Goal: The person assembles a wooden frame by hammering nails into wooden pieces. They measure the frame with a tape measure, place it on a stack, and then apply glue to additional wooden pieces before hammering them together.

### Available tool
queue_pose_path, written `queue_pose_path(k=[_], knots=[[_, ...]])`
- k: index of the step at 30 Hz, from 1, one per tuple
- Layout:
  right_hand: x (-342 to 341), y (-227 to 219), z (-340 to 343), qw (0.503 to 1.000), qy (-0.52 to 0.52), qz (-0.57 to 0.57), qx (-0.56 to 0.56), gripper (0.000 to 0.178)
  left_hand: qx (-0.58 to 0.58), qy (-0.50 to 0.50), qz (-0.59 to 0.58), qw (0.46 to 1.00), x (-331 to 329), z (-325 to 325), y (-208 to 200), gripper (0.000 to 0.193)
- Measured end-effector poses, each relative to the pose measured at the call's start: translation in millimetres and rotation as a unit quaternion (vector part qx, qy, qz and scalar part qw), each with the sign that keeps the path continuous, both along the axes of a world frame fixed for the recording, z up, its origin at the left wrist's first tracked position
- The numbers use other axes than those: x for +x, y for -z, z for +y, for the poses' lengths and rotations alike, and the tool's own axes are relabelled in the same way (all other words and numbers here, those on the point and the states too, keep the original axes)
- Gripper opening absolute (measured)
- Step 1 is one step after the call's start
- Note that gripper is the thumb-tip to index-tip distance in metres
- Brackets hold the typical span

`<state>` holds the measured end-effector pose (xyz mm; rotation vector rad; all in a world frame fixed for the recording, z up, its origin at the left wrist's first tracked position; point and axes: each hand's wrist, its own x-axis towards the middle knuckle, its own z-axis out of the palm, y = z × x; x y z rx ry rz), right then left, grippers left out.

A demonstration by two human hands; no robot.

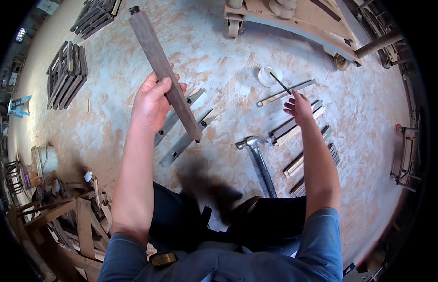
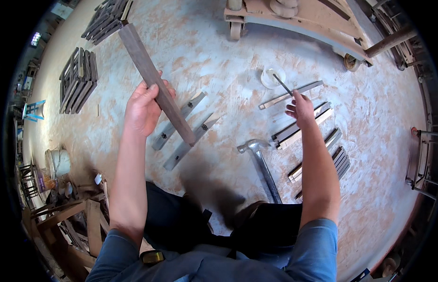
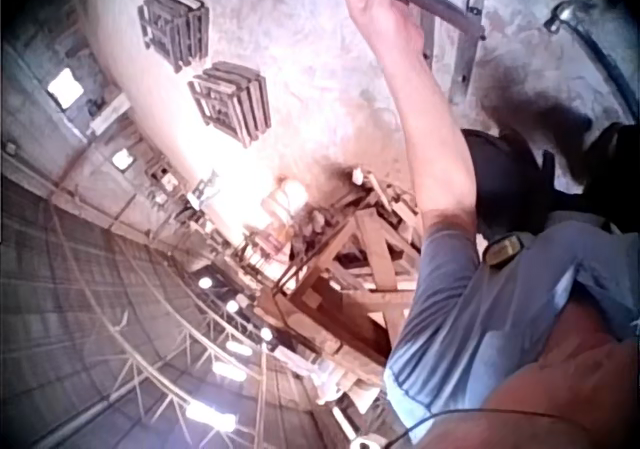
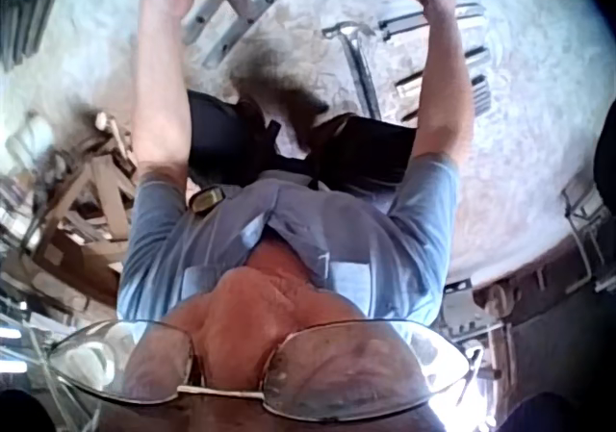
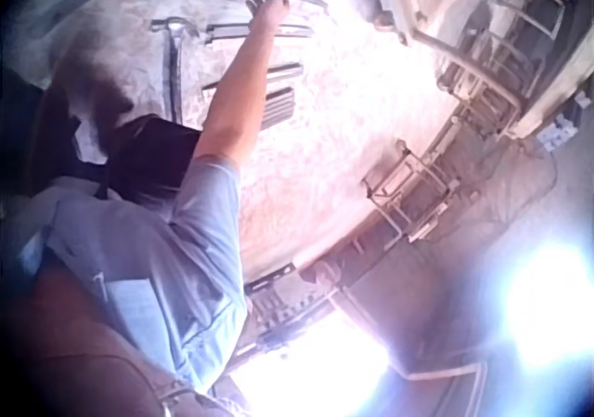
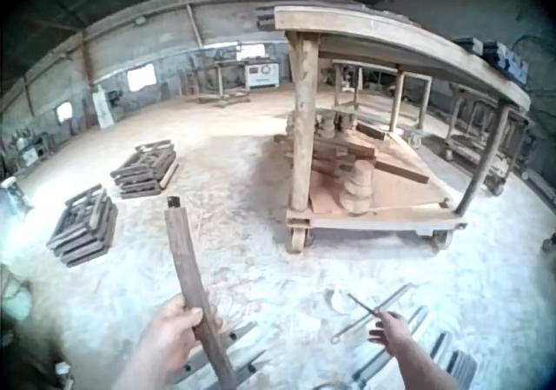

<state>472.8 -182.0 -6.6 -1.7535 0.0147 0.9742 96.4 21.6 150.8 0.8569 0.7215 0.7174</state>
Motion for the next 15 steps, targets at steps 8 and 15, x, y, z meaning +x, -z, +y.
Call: queue_pose_path(k=[8,15], knots=[[-2,-30,-67,0.930,-0.331,-0.079,-0.143,0.060,0.022,-0.085,0.021,0.996,2,4,8,0.035],[-120,54,-222,0.767,-0.582,-0.206,-0.171,0.063,0.074,0.096,0.139,0.983,-19,4,12,0.036]])
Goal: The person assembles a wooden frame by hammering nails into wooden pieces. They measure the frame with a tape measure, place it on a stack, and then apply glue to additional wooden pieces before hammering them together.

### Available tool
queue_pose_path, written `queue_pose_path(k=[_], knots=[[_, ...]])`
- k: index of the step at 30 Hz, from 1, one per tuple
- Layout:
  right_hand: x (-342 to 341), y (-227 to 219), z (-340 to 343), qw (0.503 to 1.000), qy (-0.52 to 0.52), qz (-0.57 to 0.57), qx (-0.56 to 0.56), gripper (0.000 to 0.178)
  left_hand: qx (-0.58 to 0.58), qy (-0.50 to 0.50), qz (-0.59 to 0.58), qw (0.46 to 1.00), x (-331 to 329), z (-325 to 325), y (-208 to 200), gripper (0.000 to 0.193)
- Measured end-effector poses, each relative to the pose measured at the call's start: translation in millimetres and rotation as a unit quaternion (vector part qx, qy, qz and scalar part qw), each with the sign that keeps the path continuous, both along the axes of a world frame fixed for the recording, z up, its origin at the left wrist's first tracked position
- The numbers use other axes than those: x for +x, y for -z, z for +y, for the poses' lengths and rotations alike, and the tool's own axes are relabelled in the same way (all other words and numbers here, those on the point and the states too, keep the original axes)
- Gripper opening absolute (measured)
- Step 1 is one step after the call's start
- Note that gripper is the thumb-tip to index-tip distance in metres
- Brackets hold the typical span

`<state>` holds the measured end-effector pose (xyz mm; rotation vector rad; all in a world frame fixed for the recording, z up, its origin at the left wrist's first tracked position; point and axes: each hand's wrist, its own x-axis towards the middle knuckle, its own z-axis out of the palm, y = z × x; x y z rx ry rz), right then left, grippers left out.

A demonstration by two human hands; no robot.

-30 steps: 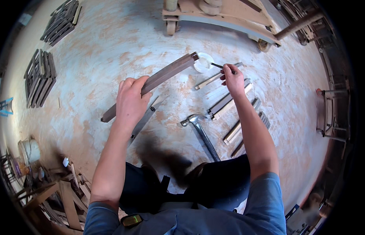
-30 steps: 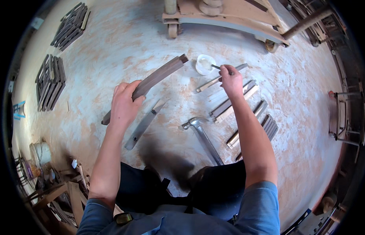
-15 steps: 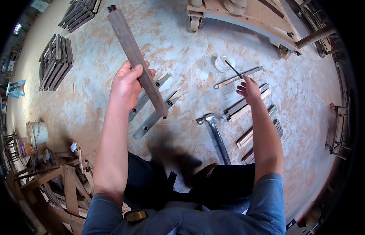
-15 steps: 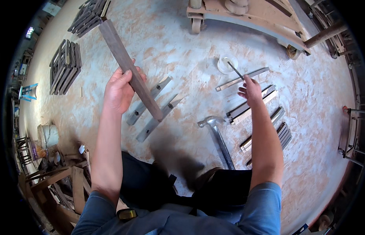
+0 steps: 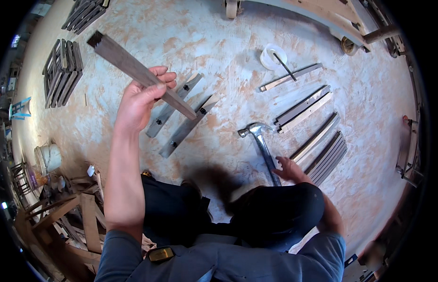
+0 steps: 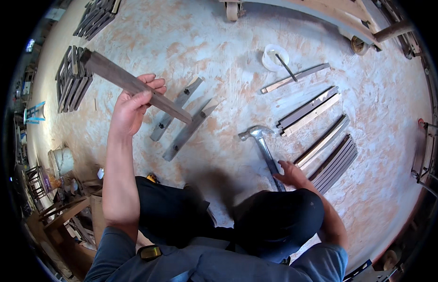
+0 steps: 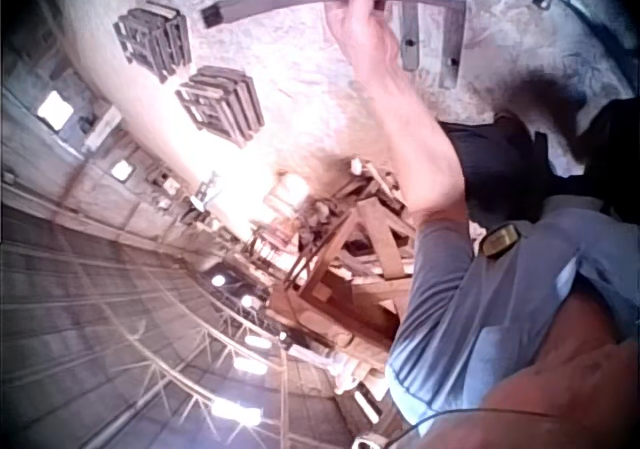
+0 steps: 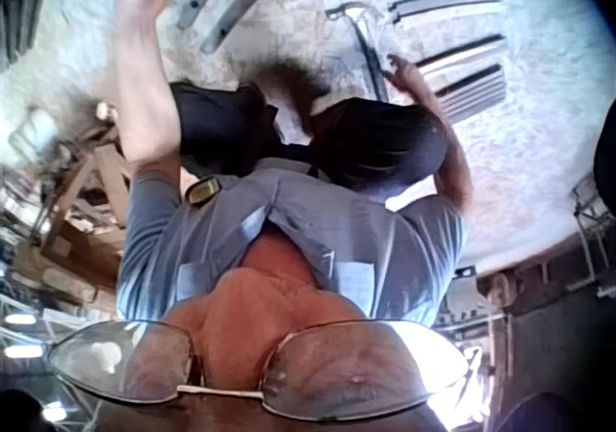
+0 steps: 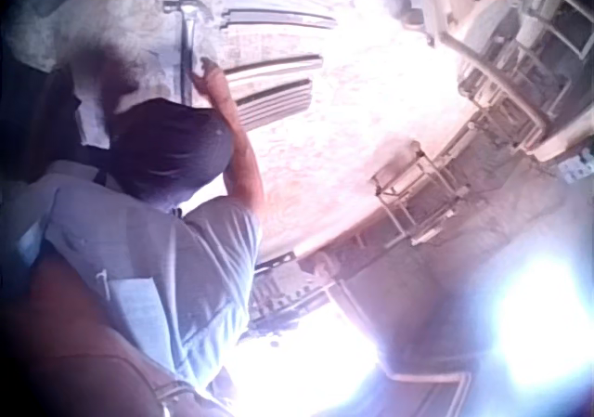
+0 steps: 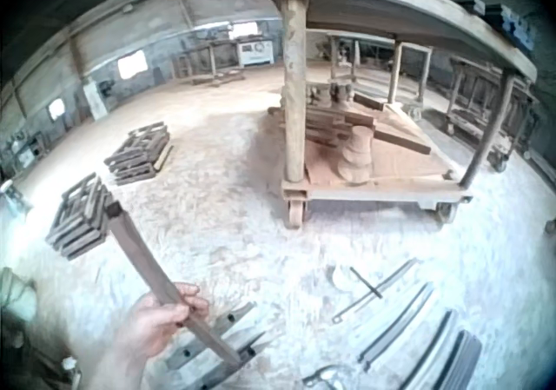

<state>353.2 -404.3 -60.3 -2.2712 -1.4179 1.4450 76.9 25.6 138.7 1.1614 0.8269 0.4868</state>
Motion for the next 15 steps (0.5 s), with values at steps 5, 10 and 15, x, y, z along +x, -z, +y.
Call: queue_pose_path(k=[5,10,15], knots=[[-65,5,-21,0.989,0.095,-0.109,-0.011,0.075,-0.015,-0.011,-0.008,1.000,-14,-1,20,0.037],[-62,22,-14,0.985,0.107,-0.128,-0.043,0.063,0.028,-0.036,0.111,0.993,-9,-5,38,0.031],[-56,27,-23,0.983,0.150,-0.102,-0.032,0.055,0.053,-0.053,0.129,0.989,-1,-12,65,0.028]])
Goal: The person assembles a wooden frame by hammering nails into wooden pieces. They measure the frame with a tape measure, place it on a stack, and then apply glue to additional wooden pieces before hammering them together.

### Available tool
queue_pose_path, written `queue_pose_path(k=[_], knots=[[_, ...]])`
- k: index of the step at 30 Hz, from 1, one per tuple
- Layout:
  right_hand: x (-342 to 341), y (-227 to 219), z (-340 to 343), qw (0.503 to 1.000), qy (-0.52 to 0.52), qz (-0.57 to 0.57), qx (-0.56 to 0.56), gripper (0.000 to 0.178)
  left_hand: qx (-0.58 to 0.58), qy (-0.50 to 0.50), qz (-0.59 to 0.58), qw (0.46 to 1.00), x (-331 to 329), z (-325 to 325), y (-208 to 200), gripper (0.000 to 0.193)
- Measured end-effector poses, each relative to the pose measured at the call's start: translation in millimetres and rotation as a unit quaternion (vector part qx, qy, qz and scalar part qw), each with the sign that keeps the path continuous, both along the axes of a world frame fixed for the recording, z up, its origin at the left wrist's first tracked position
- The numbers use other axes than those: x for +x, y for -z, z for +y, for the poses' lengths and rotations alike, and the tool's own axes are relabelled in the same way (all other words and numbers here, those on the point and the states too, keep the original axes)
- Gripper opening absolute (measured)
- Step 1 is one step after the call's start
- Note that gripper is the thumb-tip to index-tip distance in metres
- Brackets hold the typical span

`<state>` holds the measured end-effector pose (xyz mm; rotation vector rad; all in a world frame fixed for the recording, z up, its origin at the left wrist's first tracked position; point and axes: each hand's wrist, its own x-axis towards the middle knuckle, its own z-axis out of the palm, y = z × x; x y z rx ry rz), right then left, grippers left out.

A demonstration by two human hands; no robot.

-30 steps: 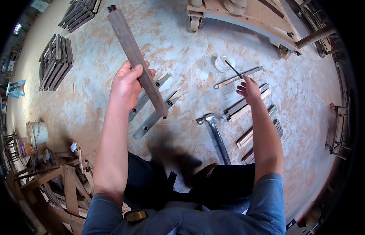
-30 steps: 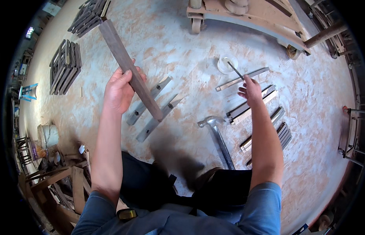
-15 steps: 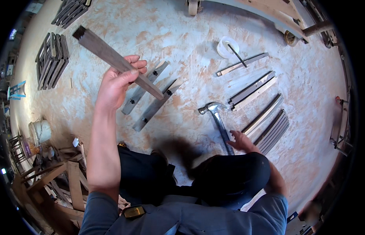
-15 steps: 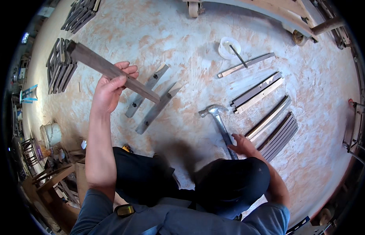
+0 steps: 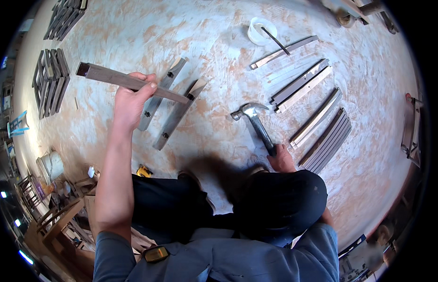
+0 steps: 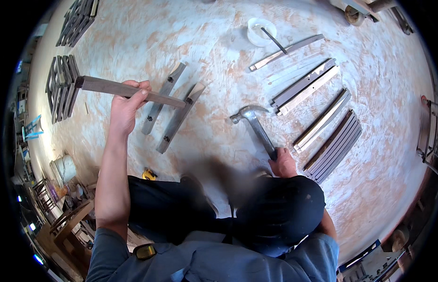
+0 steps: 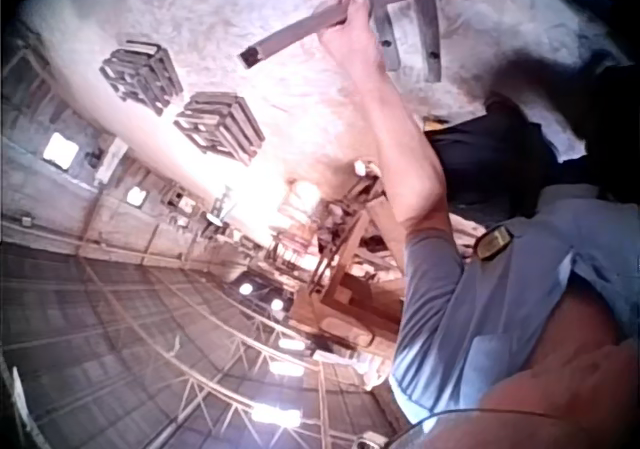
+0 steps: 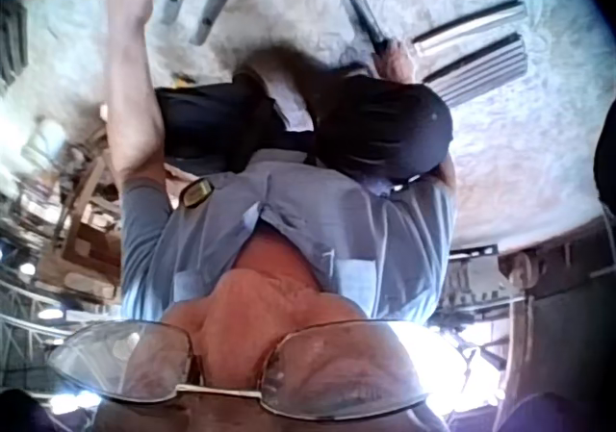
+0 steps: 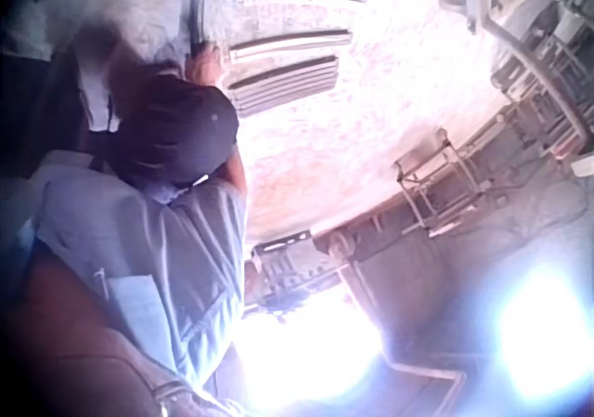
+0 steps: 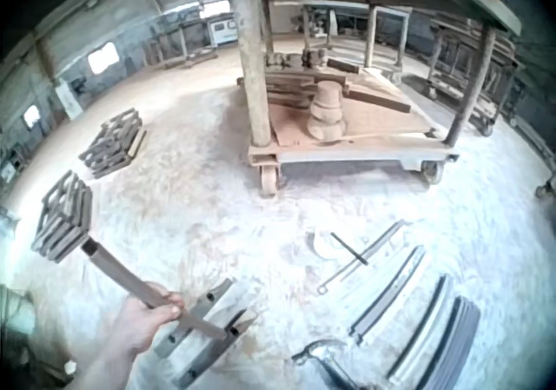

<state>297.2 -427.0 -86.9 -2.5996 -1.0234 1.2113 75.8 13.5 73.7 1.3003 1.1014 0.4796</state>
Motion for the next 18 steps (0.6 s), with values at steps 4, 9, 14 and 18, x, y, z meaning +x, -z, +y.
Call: queue_pose_path(k=[4,9,14,18], knots=[[7,-10,1,0.993,0.076,0.087,-0.008,0.052,-0.005,0.001,-0.005,1.000,7,-4,9,0.028],[12,-15,3,0.992,0.081,0.096,0.020,0.051,0.005,0.006,-0.031,0.999,2,-3,25,0.026],[14,-15,1,0.992,0.074,0.104,0.014,0.050,-0.006,-0.010,-0.016,1.000,-2,2,29,0.026],[16,-20,5,0.990,0.080,0.115,0.004,0.048,-0.015,-0.001,-0.026,1.000,-2,3,29,0.025]])
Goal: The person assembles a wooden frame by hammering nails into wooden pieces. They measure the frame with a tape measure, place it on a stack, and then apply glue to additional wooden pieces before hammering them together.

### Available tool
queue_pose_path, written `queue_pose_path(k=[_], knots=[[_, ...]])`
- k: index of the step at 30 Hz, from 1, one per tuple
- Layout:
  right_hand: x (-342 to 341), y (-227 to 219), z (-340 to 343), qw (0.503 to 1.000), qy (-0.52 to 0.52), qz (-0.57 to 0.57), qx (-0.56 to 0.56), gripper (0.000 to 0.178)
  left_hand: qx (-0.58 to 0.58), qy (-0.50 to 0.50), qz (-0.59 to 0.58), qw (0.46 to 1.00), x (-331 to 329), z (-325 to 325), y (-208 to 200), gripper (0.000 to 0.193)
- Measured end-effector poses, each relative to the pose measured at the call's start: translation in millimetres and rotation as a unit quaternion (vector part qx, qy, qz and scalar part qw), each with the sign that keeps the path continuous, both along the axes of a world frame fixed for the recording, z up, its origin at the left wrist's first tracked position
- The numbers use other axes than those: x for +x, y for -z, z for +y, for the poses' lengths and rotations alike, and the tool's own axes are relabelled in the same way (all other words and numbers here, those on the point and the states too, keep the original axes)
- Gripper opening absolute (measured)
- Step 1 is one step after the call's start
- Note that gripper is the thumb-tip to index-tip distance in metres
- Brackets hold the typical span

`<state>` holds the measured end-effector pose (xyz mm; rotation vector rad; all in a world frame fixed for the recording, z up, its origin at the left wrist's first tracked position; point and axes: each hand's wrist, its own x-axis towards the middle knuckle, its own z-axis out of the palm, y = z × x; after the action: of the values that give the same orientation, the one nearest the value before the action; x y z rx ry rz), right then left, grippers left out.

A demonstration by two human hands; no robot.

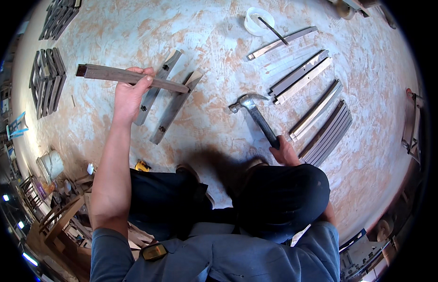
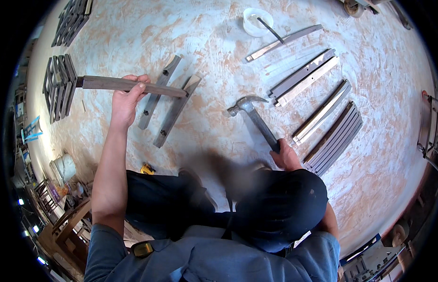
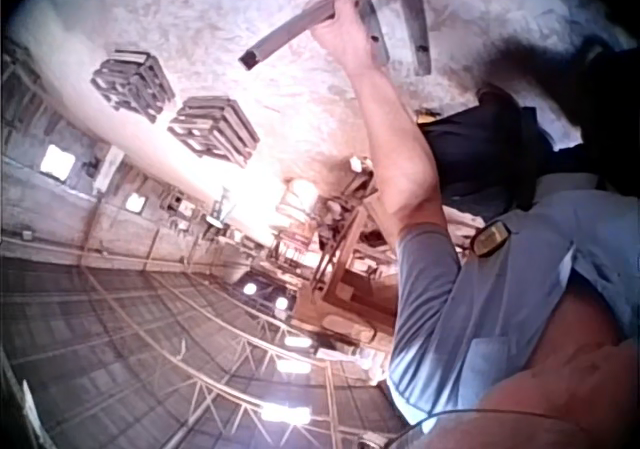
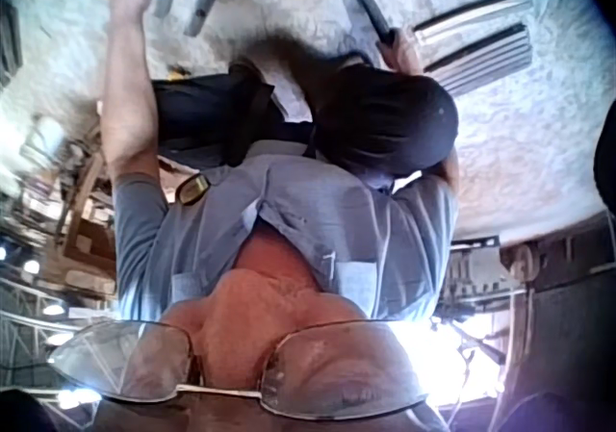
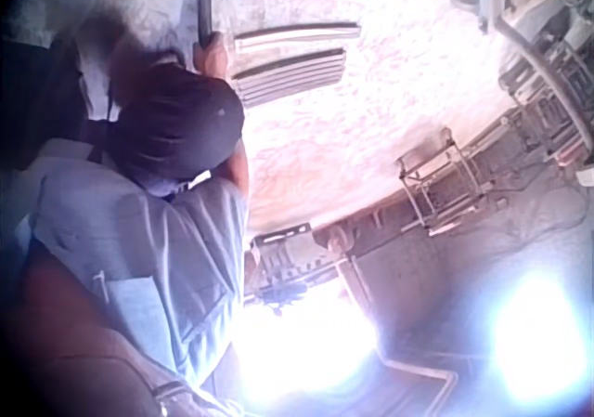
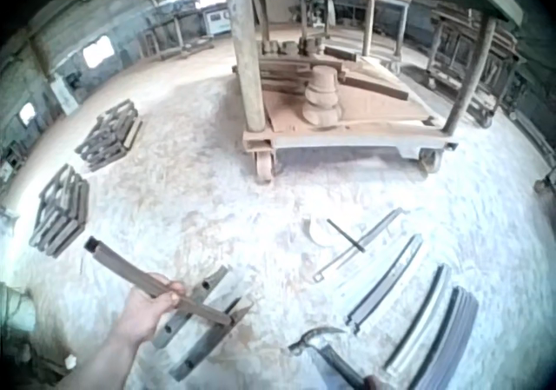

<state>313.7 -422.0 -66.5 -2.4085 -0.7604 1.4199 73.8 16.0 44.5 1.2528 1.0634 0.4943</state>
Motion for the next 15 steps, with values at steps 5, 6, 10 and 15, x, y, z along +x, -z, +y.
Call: queue_pose_path(k=[5,6,10,15], knots=[[2,2,-1,1.000,-0.011,-0.012,0.013,0.047,0.006,0.008,0.003,1.000,1,0,-4,0.025],[3,0,0,1.000,-0.013,-0.015,0.013,0.047,0.007,0.011,0.004,1.000,0,1,-2,0.026],[7,-10,7,0.999,-0.019,-0.034,-0.007,0.045,0.016,0.018,0.006,1.000,-2,1,2,0.027],[12,-33,20,0.997,-0.015,-0.062,-0.043,0.043,0.070,0.039,-0.038,0.996,6,-17,8,0.028]])
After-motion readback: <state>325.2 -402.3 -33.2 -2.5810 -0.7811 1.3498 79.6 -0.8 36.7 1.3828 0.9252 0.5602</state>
